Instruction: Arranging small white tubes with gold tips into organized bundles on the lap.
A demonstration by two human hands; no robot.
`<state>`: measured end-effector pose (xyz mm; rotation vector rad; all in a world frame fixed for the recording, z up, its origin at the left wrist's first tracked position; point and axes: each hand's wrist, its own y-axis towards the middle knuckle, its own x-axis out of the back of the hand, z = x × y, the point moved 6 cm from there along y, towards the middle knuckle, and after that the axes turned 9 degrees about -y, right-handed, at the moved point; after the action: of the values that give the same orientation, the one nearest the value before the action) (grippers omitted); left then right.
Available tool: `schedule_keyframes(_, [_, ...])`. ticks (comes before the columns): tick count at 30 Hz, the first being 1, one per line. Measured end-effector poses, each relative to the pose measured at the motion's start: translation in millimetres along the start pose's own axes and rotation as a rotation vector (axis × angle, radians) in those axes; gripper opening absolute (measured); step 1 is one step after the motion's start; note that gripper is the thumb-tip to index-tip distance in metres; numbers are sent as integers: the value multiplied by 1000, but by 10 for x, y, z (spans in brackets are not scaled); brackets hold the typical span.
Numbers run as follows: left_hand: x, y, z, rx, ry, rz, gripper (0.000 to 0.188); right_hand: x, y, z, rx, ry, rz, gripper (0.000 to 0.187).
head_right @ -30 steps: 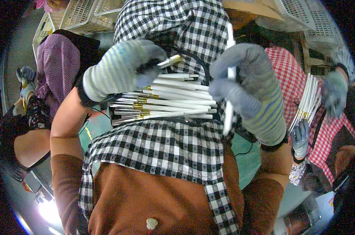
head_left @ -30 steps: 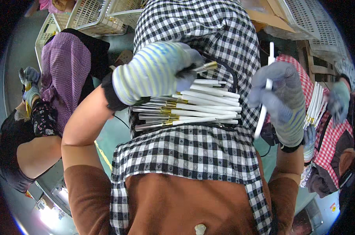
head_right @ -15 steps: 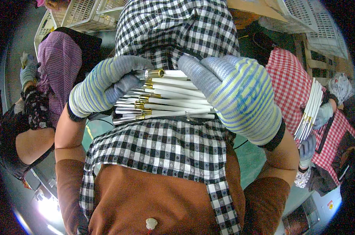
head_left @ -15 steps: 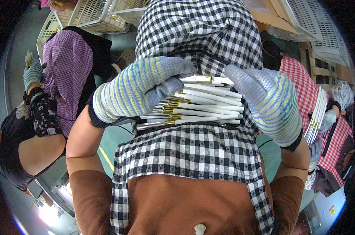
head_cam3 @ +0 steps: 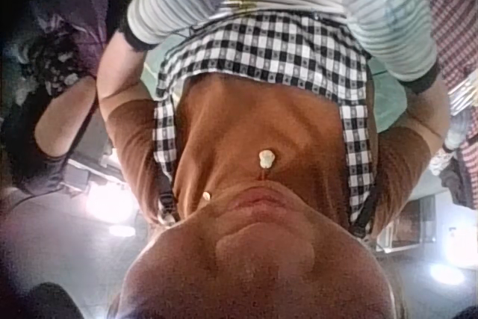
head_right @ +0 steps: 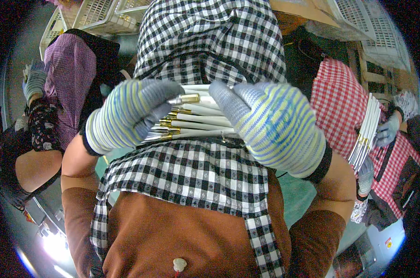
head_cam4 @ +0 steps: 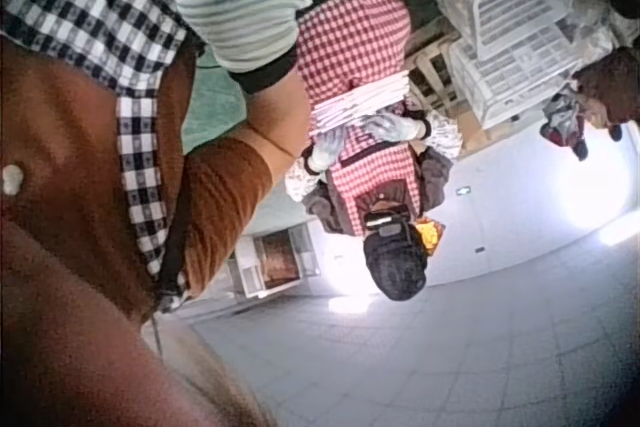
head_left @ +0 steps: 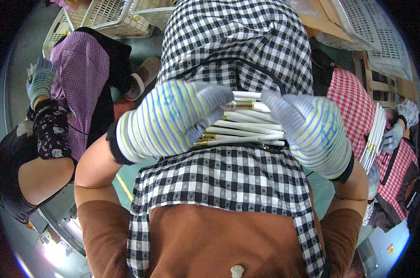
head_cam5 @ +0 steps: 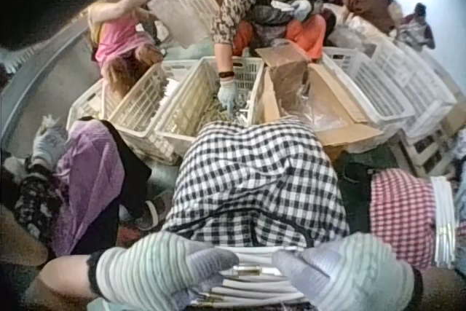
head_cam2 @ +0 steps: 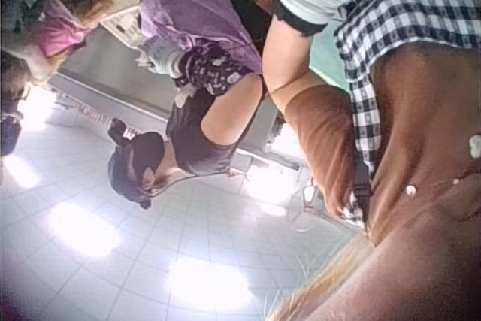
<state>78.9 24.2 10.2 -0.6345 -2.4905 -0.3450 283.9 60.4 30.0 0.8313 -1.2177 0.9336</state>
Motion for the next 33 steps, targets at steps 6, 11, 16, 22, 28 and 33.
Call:
schedule_keyframes(6, [-287, -156, -85, -92, 187, 187, 40, -399, 25, 156, -64, 483, -4, 29])
schedule_keyframes(11, [-16, -332, -82, -125, 363, 183, 36, -457, 105, 165, -13, 558, 109, 34])
schedule_keyframes(16, [171, -479, 115, 36, 460, 54, 74, -339, 237, -35, 44, 334, -47, 42])
schedule_keyframes(22, [72, -681, 189, 182, 388, 74, 83, -535, 181, -33, -41, 269, 121, 56])
schedule_keyframes(28, [2, -733, 142, 223, 328, 84, 47, -583, 142, -1, -94, 299, 168, 52])
schedule_keyframes(33, [42, -752, 89, 115, 294, 129, 40, -519, 133, 60, 21, 278, 120, 40])
